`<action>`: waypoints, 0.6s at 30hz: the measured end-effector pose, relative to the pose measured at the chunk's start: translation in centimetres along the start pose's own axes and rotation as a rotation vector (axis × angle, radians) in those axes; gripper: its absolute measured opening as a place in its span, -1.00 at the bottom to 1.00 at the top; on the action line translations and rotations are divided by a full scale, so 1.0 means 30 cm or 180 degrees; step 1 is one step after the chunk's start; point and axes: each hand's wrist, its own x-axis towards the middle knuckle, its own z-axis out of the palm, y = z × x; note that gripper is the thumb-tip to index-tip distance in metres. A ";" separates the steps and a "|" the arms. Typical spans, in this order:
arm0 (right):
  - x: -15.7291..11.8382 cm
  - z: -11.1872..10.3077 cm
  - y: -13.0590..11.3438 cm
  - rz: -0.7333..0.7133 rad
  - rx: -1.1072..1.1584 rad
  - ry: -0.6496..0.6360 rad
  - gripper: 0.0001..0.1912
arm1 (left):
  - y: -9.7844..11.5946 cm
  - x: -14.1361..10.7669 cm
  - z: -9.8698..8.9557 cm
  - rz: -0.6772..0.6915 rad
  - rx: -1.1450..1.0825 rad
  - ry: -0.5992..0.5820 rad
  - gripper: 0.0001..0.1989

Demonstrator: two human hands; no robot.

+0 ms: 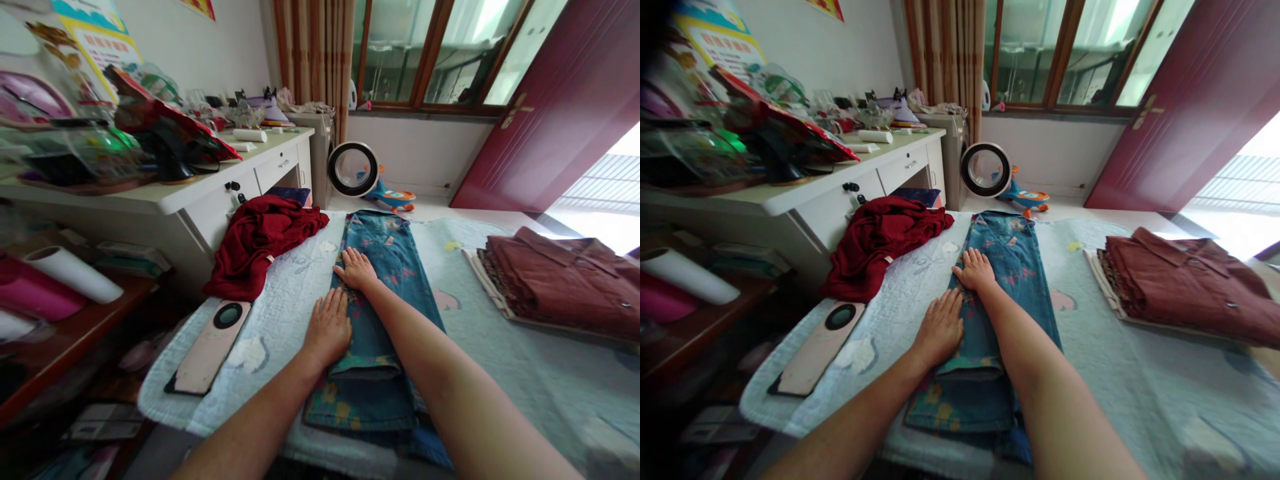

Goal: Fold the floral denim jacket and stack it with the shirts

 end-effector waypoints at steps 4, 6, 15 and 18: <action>0.036 0.005 0.003 0.0086 -0.0005 0.0001 -0.18 | -0.001 -0.001 -0.001 -0.0001 -0.0050 -0.0019 -0.45; 0.056 0.008 0.005 0.0126 -0.0017 -0.0003 -0.17 | 0.000 -0.001 -0.003 -0.0002 -0.0063 -0.0028 -0.44; 0.120 0.011 0.008 0.0205 -0.0023 0.0082 -0.20 | 0.003 0.001 -0.011 -0.0025 -0.0119 -0.0086 -0.44; 0.142 0.011 0.010 0.0259 0.0003 0.0112 -0.21 | 0.002 0.002 -0.010 -0.0023 -0.0117 -0.0112 -0.43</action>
